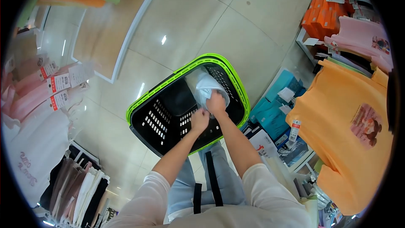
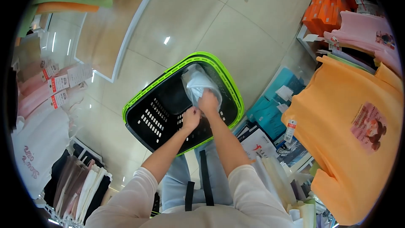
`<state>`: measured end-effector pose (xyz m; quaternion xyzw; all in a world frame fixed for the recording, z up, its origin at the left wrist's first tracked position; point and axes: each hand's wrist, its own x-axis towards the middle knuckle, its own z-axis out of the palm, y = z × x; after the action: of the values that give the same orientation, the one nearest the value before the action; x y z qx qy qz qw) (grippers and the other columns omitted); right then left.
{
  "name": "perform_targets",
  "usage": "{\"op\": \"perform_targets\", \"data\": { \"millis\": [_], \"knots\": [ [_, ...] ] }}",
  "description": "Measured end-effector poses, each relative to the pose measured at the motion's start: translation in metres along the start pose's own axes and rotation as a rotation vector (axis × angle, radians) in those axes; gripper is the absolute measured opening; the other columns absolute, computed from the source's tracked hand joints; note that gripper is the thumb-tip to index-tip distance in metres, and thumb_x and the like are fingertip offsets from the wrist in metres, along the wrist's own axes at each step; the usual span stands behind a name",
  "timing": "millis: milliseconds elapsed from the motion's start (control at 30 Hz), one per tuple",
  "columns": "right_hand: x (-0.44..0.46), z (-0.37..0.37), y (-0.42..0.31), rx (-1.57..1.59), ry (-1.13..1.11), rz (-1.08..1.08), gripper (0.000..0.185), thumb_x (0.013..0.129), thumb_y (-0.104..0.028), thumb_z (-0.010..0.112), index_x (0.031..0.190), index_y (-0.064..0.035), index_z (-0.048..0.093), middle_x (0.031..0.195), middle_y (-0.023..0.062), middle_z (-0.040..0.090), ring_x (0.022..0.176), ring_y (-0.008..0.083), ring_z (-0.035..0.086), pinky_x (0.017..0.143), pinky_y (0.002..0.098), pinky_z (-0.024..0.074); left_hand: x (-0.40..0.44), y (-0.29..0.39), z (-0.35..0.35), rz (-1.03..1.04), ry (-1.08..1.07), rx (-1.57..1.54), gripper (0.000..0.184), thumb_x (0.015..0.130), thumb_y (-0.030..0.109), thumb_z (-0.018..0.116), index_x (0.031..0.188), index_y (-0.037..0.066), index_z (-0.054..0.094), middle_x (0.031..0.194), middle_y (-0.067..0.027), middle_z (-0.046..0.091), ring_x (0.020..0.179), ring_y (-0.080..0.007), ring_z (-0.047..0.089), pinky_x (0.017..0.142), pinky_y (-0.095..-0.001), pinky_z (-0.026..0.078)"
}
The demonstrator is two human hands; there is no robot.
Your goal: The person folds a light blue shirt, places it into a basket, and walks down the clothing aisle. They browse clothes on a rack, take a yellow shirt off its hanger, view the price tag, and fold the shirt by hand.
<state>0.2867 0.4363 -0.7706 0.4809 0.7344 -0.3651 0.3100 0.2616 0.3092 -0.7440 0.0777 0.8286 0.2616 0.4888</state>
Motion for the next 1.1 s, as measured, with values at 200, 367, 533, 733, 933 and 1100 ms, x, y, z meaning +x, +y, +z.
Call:
{"op": "perform_targets", "data": {
  "millis": [200,367,533,733,933,1100],
  "knots": [
    [0.084,0.096,0.012,2.144,-0.148,0.4,0.033,0.096,-0.021,0.052,0.124,-0.0047,0.056,0.12,0.0185,0.063,0.109,0.0321,0.063,0.092,0.0474,0.0526,-0.006,0.002,-0.009,-0.077,0.005,-0.121,0.028,0.089,0.027,0.057,0.085,0.002,0.069,0.075,-0.0151,0.071,0.077,-0.0319,0.07,0.073,-0.0418,0.053],
    [0.088,0.128,0.017,2.486,-0.17,0.257,0.032,0.092,-0.019,0.053,0.12,-0.0057,0.059,0.119,0.0115,0.065,0.11,0.0288,0.062,0.098,0.0456,0.0498,-0.011,0.013,-0.032,-0.131,-0.055,-0.148,0.026,0.09,0.022,0.057,0.086,0.0,0.069,0.075,-0.0123,0.072,0.073,-0.0221,0.07,0.071,-0.0341,0.052],
    [0.115,0.184,0.068,2.216,-0.254,0.156,0.039,0.087,-0.023,0.061,0.122,-0.0069,0.057,0.121,0.0127,0.061,0.113,0.0277,0.059,0.094,0.0443,0.05,-0.031,-0.007,-0.018,-0.127,-0.116,-0.439,0.022,0.093,0.018,0.059,0.084,0.0,0.068,0.072,-0.0045,0.068,0.067,-0.0108,0.062,0.065,-0.0266,0.047],
    [0.133,0.184,0.085,1.53,0.06,0.948,0.03,0.083,-0.023,0.066,0.11,-0.0122,0.059,0.099,0.0062,0.06,0.093,0.0269,0.062,0.088,0.0516,0.0489,-0.034,0.001,-0.02,-0.147,-0.13,-0.447,0.022,0.094,0.019,0.06,0.084,0.0,0.067,0.07,-0.0038,0.067,0.06,-0.0088,0.058,0.058,-0.0263,0.045],
    [0.087,0.13,0.037,0.374,0.239,0.313,0.044,0.08,-0.028,0.067,0.114,-0.0002,0.065,0.119,0.0247,0.065,0.116,0.0398,0.059,0.099,0.0455,0.045,-0.035,-0.013,-0.014,-0.153,-0.16,-0.455,0.019,0.095,0.017,0.061,0.088,0.0,0.067,0.074,-0.0034,0.067,0.069,-0.01,0.06,0.068,-0.0255,0.046],
    [0.125,0.145,0.058,0.128,0.237,-0.138,0.048,0.086,-0.036,0.061,0.115,0.0011,0.067,0.123,0.0271,0.062,0.118,0.0408,0.058,0.104,0.0484,0.0419,-0.039,-0.01,-0.021,-0.168,-0.157,-0.445,0.018,0.095,0.017,0.061,0.089,0.0,0.065,0.077,-0.0042,0.067,0.072,-0.0104,0.061,0.071,-0.0256,0.047]
  ]
}}
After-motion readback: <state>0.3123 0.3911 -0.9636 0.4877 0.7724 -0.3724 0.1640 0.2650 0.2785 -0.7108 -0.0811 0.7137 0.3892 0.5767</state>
